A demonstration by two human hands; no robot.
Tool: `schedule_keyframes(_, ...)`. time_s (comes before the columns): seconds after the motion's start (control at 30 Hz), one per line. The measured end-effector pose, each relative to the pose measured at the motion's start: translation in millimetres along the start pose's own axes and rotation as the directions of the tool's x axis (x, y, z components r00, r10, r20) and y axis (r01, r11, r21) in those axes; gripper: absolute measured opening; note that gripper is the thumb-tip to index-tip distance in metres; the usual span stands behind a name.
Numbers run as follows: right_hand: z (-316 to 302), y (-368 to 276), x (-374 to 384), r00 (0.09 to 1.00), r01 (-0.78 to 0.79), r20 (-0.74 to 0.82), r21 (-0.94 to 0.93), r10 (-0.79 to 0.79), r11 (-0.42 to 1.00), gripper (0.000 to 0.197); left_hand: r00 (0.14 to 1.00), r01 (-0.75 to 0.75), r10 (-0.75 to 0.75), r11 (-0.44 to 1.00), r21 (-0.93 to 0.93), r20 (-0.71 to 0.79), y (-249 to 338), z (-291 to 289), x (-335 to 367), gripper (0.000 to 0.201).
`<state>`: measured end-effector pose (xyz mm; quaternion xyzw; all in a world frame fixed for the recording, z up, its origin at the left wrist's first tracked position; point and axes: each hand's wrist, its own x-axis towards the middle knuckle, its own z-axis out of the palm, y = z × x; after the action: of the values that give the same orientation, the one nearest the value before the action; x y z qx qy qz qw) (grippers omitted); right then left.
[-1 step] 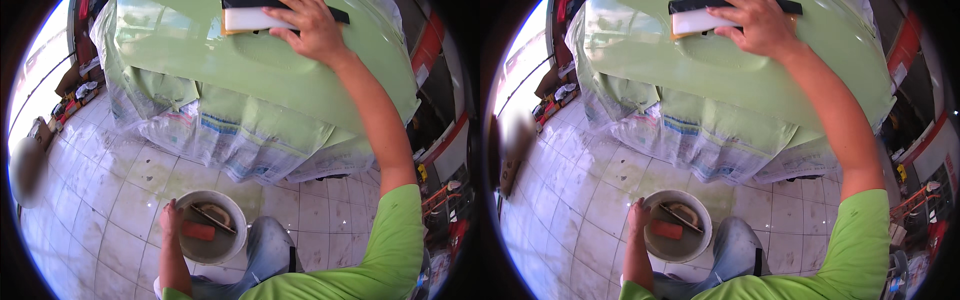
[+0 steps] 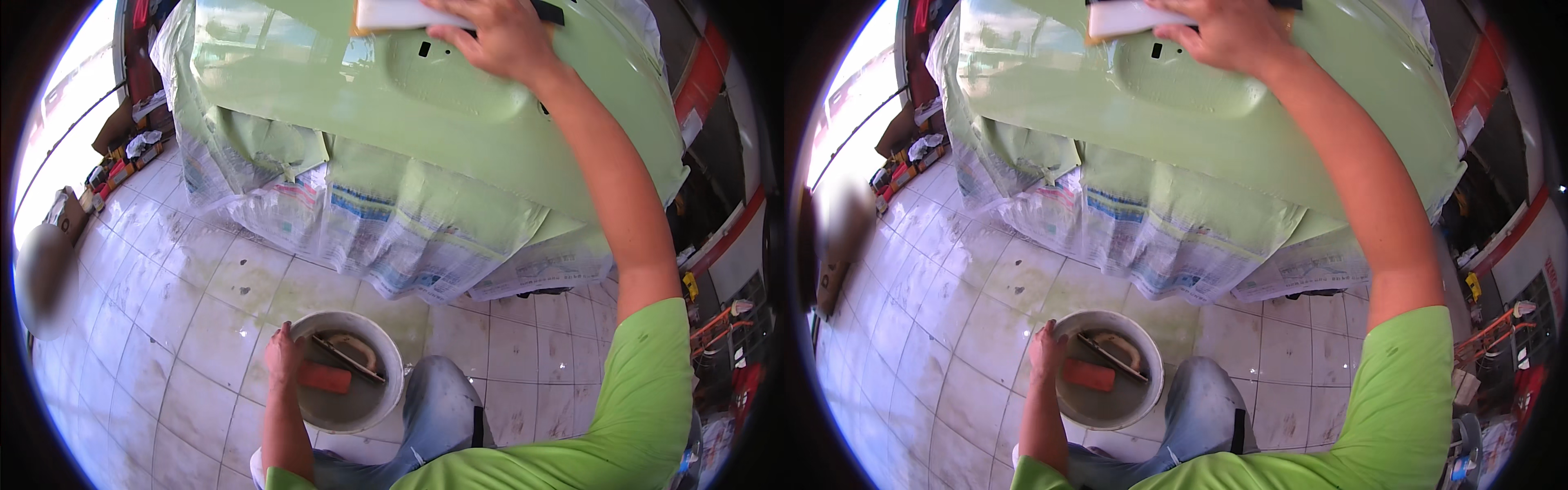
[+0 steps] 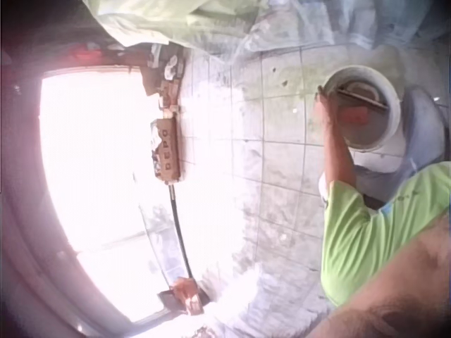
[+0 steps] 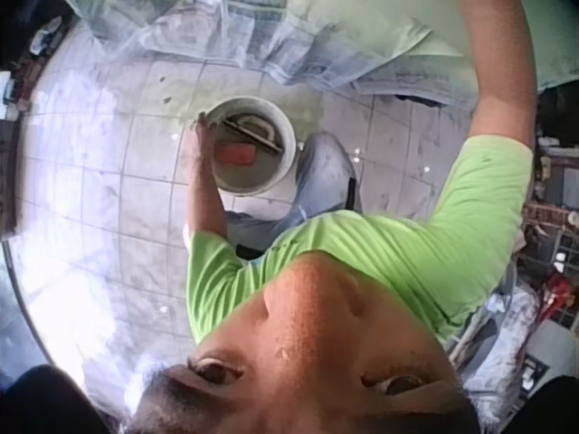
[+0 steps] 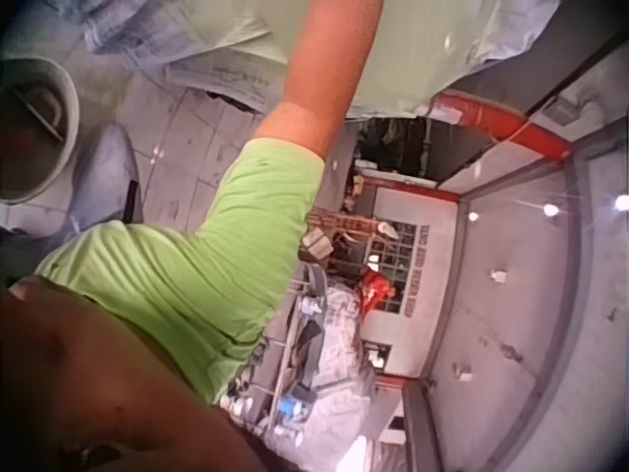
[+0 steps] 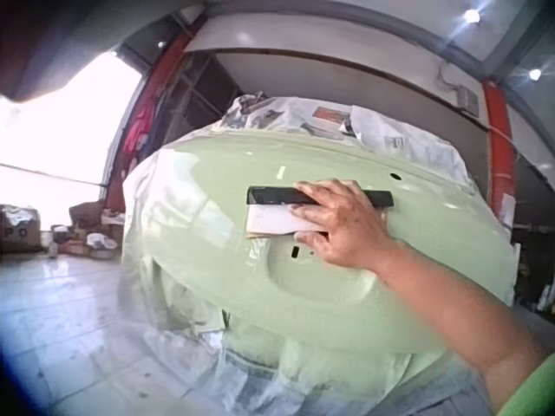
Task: The person sands a light green car hood with a sanding block, repeatedly dipping the block into a bucket of water. The hood is partially covered with newspaper and plastic sheeting. The person works across the surface, smoothing the primer or filler.
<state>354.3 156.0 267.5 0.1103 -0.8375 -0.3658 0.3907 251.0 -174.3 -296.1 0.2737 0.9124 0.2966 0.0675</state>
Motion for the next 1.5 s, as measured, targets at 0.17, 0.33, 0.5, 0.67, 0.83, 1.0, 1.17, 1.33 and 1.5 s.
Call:
schedule_keyframes(0.17,31,9,44,0.991,-0.031,-0.13,-0.156,0.01,0.987,0.044,0.993,0.09,-0.095,0.994,0.068,0.072,10,0,24,0.037)
schedule_keyframes(0.33,-50,42,-108,1.0,0.005,-0.019,-0.126,-0.008,0.992,0.042,0.991,0.093,-0.096,0.995,0.039,0.096,6,-12,21,0.029)
schedule_keyframes(0.5,-38,34,-66,0.997,0.059,0.053,-0.136,-0.052,0.989,0.045,0.997,0.063,-0.064,0.998,0.027,0.048,12,2,22,0.028)
schedule_keyframes(0.67,34,-11,57,0.993,0.118,0.028,-0.066,-0.116,0.991,0.047,0.997,0.023,-0.02,0.999,-0.04,0.075,11,-1,22,0.027)
schedule_keyframes(0.83,-47,37,-90,0.996,0.065,0.061,-0.112,-0.059,0.992,0.045,0.996,0.089,-0.088,0.994,-0.065,0.007,-11,-11,16,0.028)
schedule_keyframes(1.0,-61,41,-111,0.996,0.029,0.083,-0.125,-0.019,0.992,0.044,0.987,0.159,-0.159,0.987,0.001,0.004,-4,3,17,0.031)
schedule_keyframes(1.17,39,-13,62,0.988,0.099,0.126,-0.053,-0.092,0.994,0.048,0.984,0.089,-0.082,0.995,-0.037,0.156,18,10,16,0.031)
schedule_keyframes(1.33,-32,19,-59,0.995,-0.019,0.095,-0.046,0.023,0.999,0.045,0.997,0.079,-0.079,0.997,0.021,0.004,-34,-26,17,0.032)
schedule_keyframes(1.5,-85,62,-145,0.998,0.019,0.063,-0.156,-0.009,0.988,0.043,0.991,0.085,-0.08,0.995,-0.044,0.103,-8,1,20,0.034)
